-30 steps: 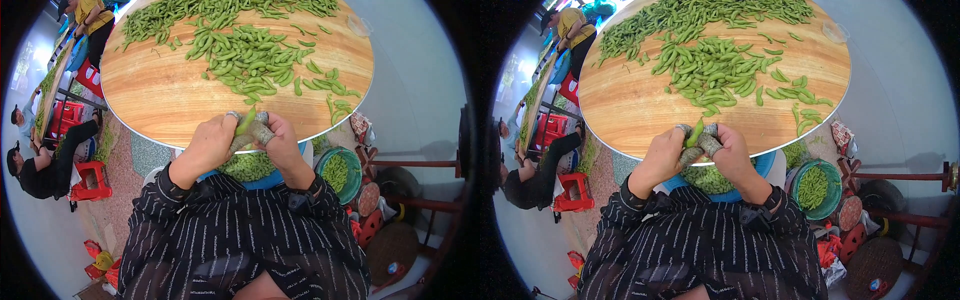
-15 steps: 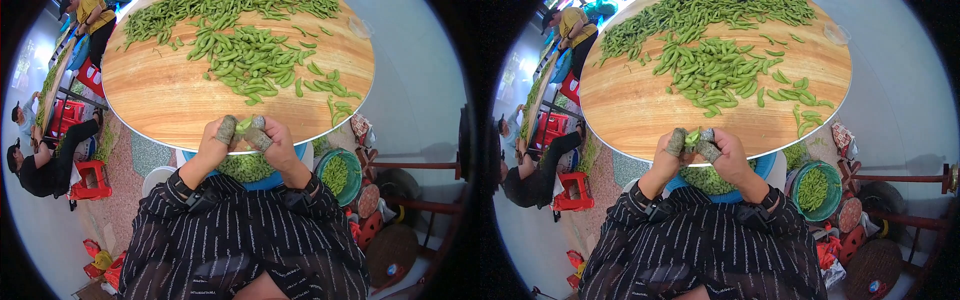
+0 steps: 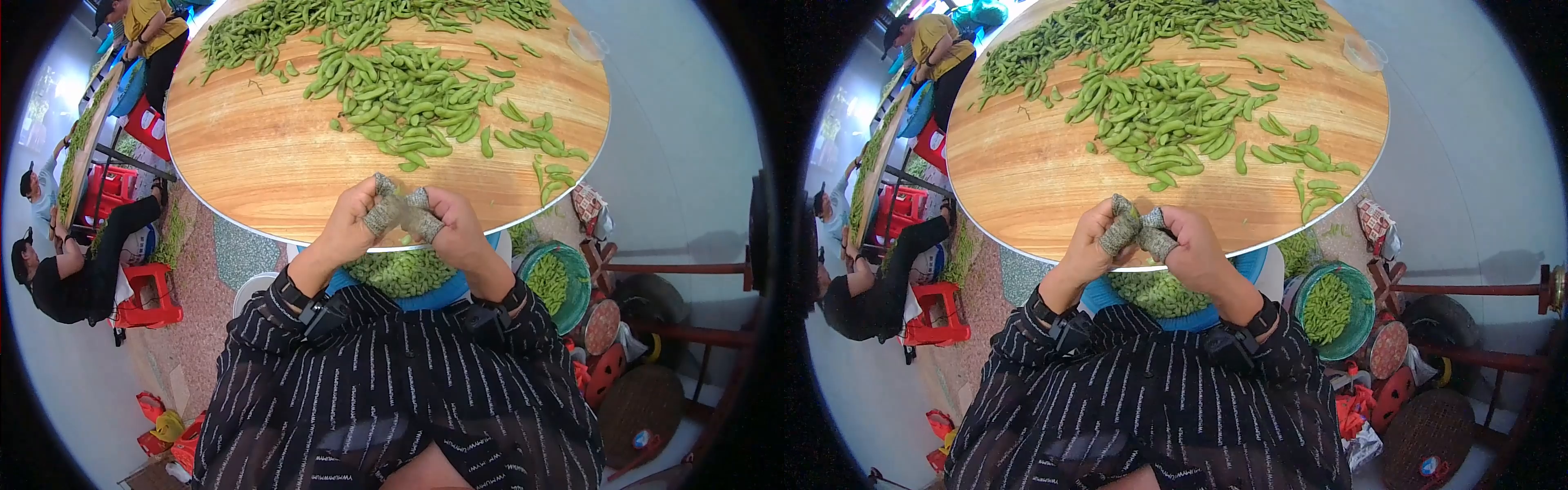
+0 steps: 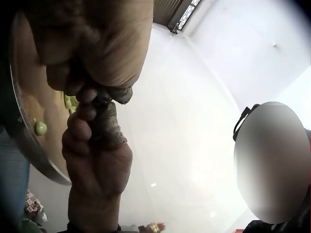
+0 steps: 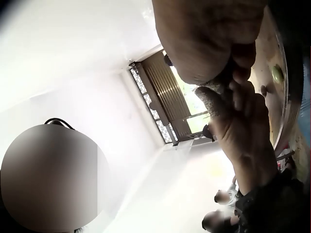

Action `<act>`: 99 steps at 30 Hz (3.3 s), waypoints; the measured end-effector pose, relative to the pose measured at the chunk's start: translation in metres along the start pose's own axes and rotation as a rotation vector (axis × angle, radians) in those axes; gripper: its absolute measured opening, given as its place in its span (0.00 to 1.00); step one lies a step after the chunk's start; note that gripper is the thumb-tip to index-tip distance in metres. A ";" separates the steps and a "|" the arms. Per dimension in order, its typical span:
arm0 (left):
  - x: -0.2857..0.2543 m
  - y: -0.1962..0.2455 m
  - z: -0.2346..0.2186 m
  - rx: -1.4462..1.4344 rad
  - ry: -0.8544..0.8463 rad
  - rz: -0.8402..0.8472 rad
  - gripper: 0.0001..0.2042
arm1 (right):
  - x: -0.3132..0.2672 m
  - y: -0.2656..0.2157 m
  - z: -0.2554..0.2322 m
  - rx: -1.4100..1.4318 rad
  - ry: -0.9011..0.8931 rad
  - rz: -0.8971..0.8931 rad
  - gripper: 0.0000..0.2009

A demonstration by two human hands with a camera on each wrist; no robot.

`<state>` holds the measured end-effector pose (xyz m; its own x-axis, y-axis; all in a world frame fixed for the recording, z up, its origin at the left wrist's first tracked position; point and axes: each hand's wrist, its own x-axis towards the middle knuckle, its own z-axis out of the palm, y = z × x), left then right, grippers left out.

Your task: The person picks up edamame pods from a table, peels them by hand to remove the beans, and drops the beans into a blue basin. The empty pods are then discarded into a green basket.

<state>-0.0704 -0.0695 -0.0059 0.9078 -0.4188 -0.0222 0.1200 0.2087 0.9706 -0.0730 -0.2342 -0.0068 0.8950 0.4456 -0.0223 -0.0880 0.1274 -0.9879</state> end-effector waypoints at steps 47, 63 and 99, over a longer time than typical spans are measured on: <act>0.040 0.041 -0.053 1.010 0.245 0.115 0.09 | 0.000 -0.011 -0.007 -0.051 0.241 -0.136 0.10; -0.006 0.032 0.011 1.402 0.133 0.511 0.18 | -0.001 -0.017 0.002 0.355 0.067 0.032 0.10; 0.008 0.008 0.000 -0.187 0.195 -0.067 0.08 | 0.017 -0.005 -0.009 -0.088 0.000 -0.108 0.04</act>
<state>-0.0621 -0.0713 0.0022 0.9533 -0.2631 -0.1483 0.2383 0.3535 0.9046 -0.0531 -0.2347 -0.0037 0.8972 0.4332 0.0854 0.0478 0.0969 -0.9941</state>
